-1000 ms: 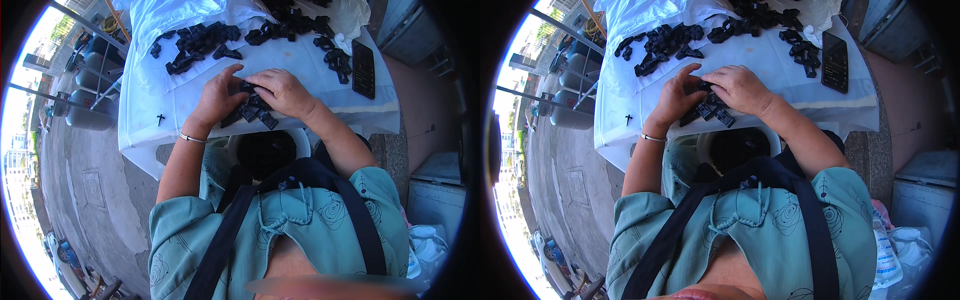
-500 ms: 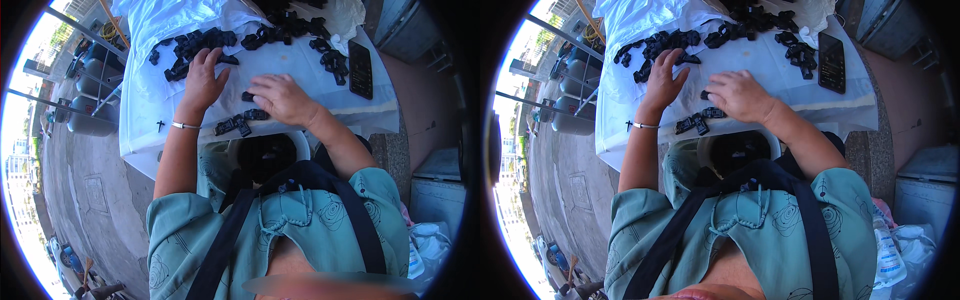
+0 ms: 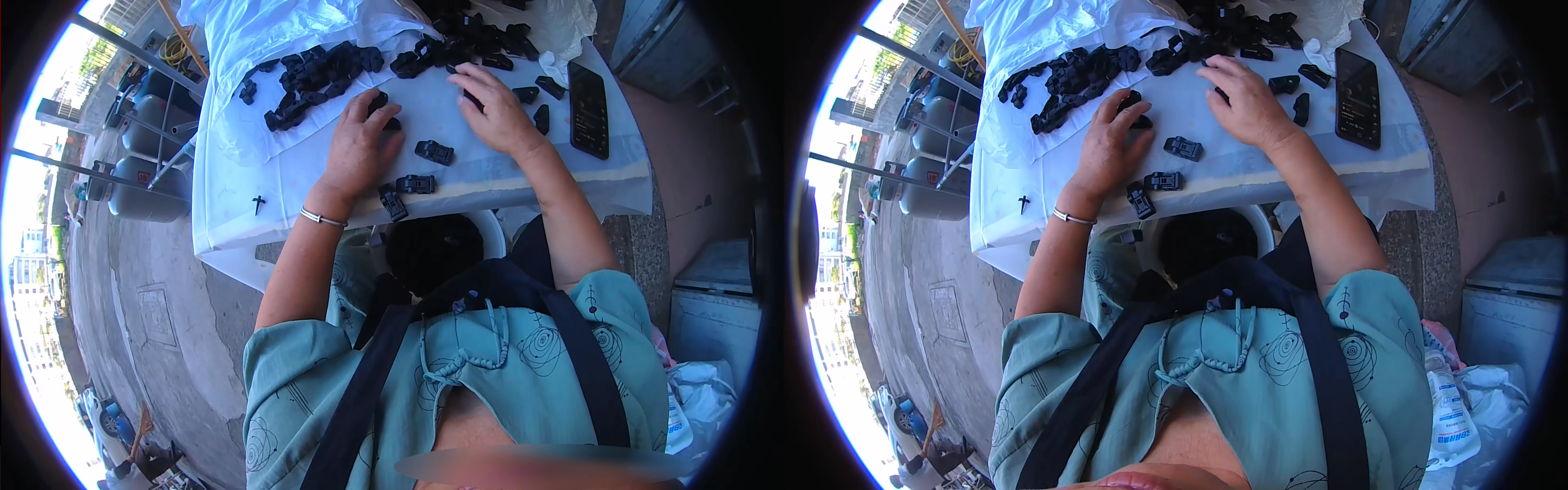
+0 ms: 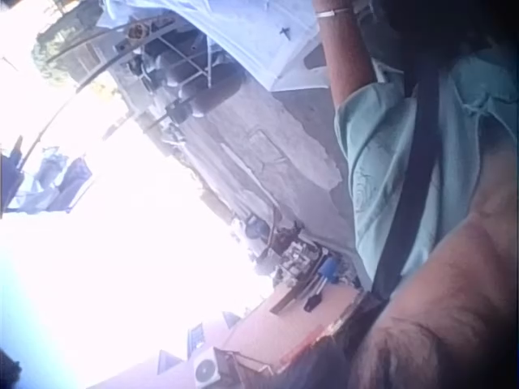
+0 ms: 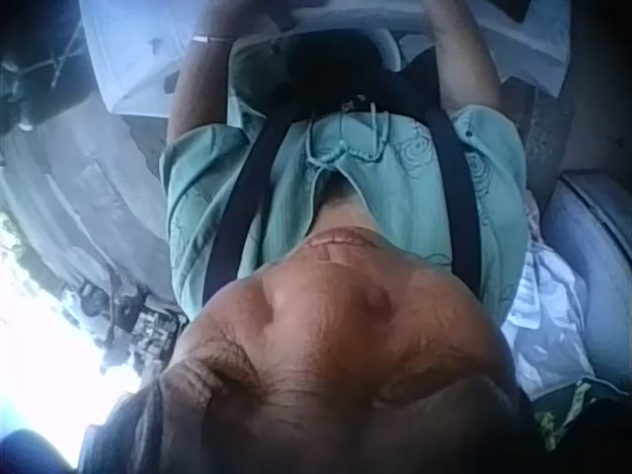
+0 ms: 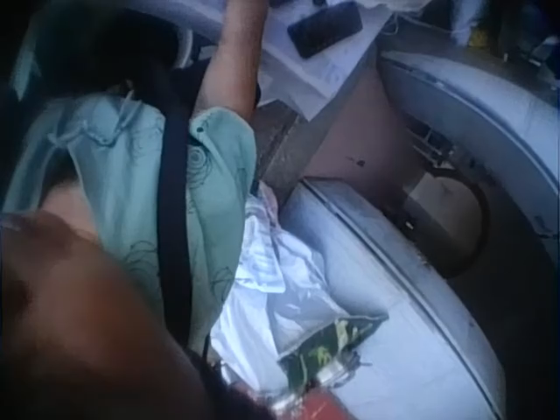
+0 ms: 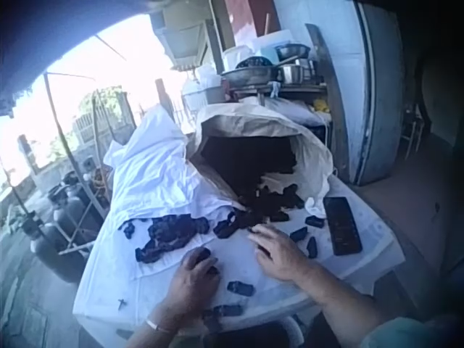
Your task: Manually assembling or inspecting small black plastic components at a workstation.
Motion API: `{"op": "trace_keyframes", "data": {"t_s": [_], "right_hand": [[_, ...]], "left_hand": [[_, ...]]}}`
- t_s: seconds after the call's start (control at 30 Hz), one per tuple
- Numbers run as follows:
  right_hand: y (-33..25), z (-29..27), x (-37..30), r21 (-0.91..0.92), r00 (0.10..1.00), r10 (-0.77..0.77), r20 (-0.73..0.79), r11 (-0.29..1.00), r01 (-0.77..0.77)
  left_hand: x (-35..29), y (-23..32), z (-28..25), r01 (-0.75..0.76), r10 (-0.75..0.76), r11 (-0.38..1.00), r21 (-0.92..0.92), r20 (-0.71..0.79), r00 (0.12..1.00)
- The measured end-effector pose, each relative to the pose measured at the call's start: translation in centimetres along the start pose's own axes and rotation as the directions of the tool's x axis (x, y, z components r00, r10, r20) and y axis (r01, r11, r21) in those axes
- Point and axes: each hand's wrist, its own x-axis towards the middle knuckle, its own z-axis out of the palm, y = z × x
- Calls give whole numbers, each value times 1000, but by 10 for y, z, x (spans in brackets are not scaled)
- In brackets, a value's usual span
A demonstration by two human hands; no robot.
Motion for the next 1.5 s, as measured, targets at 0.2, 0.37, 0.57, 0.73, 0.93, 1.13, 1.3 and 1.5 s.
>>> {"op": "trace_keyframes", "data": {"t_s": [0.2, 0.37, 0.57, 0.73, 0.93, 1.13, 1.3, 1.5], "right_hand": [[-11, -52, 7, -142, 921, 351, 168, 933, -330], [-16, -32, -3, -310, 947, 248, 203, 934, -178], [-17, -37, 1, -312, 919, 311, 240, 922, -231], [-17, -47, 8, -145, 889, 400, 223, 915, -376], [-16, -35, 5, 269, 767, 538, 350, 727, -632], [-19, -28, 3, -225, 904, 351, 245, 927, -300], [-27, -33, -7, -73, 946, 110, 306, 993, -92], [-31, -25, -3, 179, 948, 58, 312, 977, -119]], "left_hand": [[-3, 7, -13, 24, -26, 992, 123, 17, 1000], [2, 1, -3, 1, -4, 998, 58, 55, 998], [-7, 1, -1, 117, -116, 988, -101, 20, 993], [-17, 15, -23, 254, -243, 958, -135, 94, 966], [-16, 37, -35, 441, -438, 897, 18, 154, 886], [-14, 20, -18, 314, -333, 934, 172, 96, 938], [0, 35, -19, 210, -210, 977, -18, 17, 978], [26, 35, 4, 114, -101, 992, -47, 215, 971]]}}
